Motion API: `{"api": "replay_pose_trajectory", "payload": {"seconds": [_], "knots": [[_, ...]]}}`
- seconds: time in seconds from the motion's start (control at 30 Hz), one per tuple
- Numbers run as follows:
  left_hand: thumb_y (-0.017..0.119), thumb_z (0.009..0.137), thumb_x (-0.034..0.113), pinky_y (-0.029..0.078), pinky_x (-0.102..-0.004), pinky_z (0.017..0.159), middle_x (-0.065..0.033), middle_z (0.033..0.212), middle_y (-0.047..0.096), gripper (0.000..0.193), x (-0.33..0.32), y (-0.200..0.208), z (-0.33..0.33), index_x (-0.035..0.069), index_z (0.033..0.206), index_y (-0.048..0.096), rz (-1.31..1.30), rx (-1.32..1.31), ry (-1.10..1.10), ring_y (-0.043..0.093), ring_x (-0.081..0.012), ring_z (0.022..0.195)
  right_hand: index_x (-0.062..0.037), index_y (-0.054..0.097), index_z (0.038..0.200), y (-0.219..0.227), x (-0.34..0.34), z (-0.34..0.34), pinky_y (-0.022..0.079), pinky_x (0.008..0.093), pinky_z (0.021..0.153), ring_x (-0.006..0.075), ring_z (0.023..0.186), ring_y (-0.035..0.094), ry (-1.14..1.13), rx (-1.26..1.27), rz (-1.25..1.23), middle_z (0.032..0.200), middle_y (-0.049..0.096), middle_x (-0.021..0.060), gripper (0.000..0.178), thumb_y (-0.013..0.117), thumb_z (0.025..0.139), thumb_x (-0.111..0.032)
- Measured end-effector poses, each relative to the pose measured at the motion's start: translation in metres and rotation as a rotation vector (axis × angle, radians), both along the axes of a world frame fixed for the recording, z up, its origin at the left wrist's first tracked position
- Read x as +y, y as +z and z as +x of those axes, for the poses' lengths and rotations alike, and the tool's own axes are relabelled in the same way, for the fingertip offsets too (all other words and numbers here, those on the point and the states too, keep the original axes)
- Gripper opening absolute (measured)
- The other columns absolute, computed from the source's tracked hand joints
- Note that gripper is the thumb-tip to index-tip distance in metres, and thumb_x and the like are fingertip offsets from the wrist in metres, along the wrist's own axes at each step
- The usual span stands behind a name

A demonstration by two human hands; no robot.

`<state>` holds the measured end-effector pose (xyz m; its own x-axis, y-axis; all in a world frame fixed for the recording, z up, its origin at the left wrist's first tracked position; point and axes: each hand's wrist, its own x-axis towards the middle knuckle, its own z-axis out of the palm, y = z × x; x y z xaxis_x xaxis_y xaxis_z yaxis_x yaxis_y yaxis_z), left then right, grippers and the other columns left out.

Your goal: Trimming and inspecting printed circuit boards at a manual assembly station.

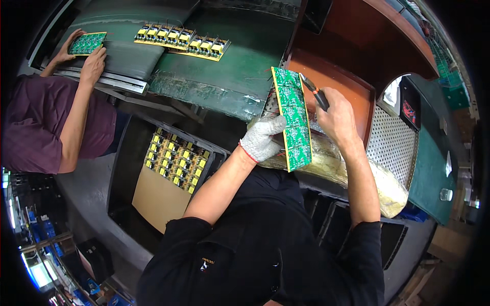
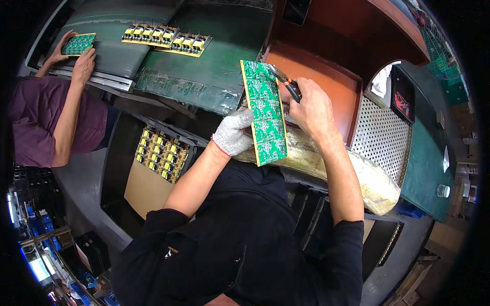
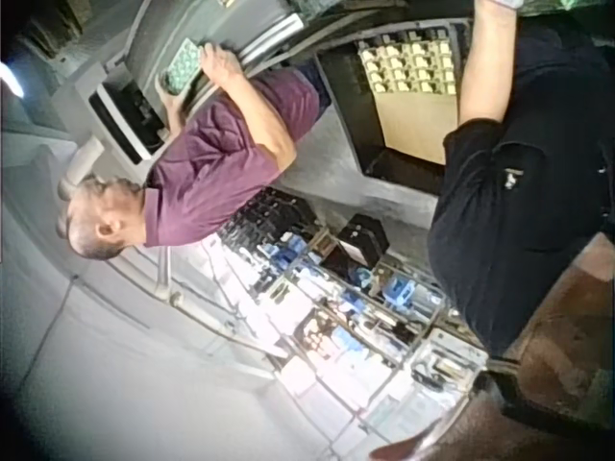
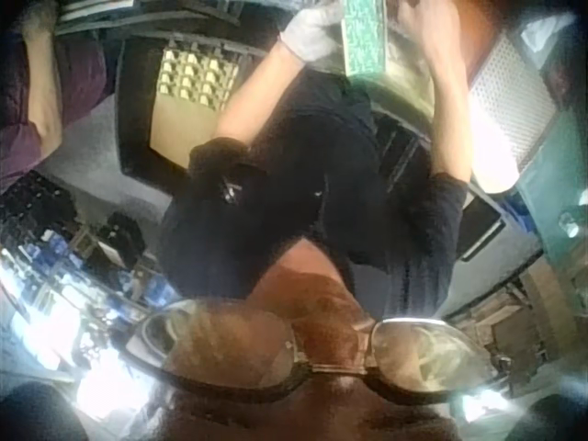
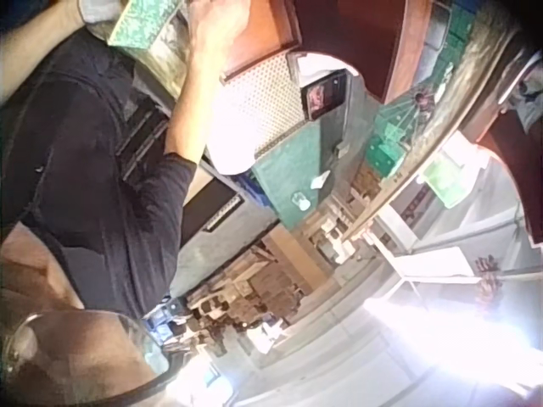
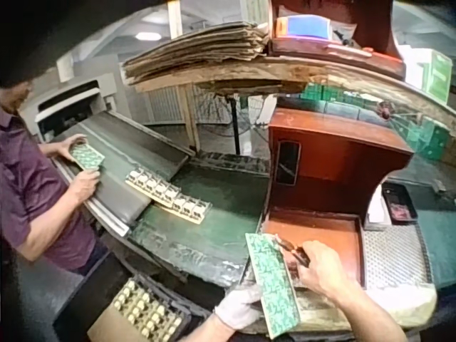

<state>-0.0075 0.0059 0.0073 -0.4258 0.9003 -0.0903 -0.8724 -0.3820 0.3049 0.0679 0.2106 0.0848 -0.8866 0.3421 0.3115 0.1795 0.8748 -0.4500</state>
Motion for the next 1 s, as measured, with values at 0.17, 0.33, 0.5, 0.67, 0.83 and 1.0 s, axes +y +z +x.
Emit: {"api": "replay_pose_trajectory", "payload": {"seconds": [0.17,0.33,0.5,0.67,0.83,1.0], "knots": [[0.071,0.095,0.003,0.056,-0.0438,0.108,-0.0106,0.137,0.07,0.06,0.0,0.0,0.001,0.014,0.151,0.055,-0.017,-0.015,-0.002,0.071,-0.0271,0.121,-0.0017,0.068,0.102,0.007,-0.01,-0.004,0.054,0.048,0.075,0.0389,0.082,0.068,0.019,-0.062,-0.017,0.092,0.07,0.0184,0.016,0.064,0.089,-0.01],[0.07,0.095,0.002,0.055,-0.0426,0.108,-0.0098,0.137,0.07,0.059,0.001,0.005,0.002,0.013,0.151,0.055,0.019,0.002,0.006,0.07,-0.026,0.121,-0.0017,0.069,0.11,0.013,-0.017,-0.011,0.052,0.0462,0.076,0.0381,0.084,0.067,-0.009,-0.25,-0.003,0.096,0.071,0.0176,0.024,0.064,0.088,-0.009],[0.07,0.095,0.002,0.055,-0.0418,0.108,-0.0087,0.137,0.07,0.059,0.003,0.008,0.002,0.013,0.151,0.056,0.007,0.019,0.016,0.07,-0.0249,0.12,-0.0023,0.07,0.109,0.011,-0.025,-0.015,0.053,0.0468,0.076,0.0395,0.083,0.068,0.035,-0.084,0.044,0.095,0.072,0.0168,0.025,0.064,0.086,-0.009],[0.071,0.095,0.002,0.054,-0.0412,0.108,-0.0081,0.138,0.069,0.059,0.003,0.004,0.004,0.013,0.152,0.056,0.025,0.076,0.032,0.07,-0.024,0.119,-0.0007,0.067,0.099,0.023,-0.034,-0.011,0.056,0.0485,0.076,0.04,0.083,0.069,-0.008,-0.099,0.144,0.093,0.071,0.0181,0.016,0.062,0.087,-0.009],[0.071,0.096,0.003,0.055,-0.0406,0.108,-0.0078,0.138,0.069,0.06,0.003,0.006,0.005,0.014,0.152,0.055,0.018,0.108,0.045,0.07,-0.0233,0.118,-0.0018,0.066,0.096,0.028,-0.033,-0.008,0.056,0.0478,0.074,0.0396,0.08,0.069,0.027,-0.21,0.043,0.091,0.07,0.0168,0.013,0.064,0.085,-0.009],[0.071,0.095,0.002,0.055,-0.04,0.107,-0.0075,0.138,0.069,0.061,0.004,0.005,0.005,0.014,0.153,0.055,0.046,0.14,0.03,0.07,-0.0227,0.118,-0.0045,0.071,0.107,0.024,-0.037,-0.007,0.054,0.0464,0.073,0.0389,0.08,0.068,-0.008,-0.098,0.137,0.094,0.072,0.0156,0.025,0.065,0.082,-0.009]]}}
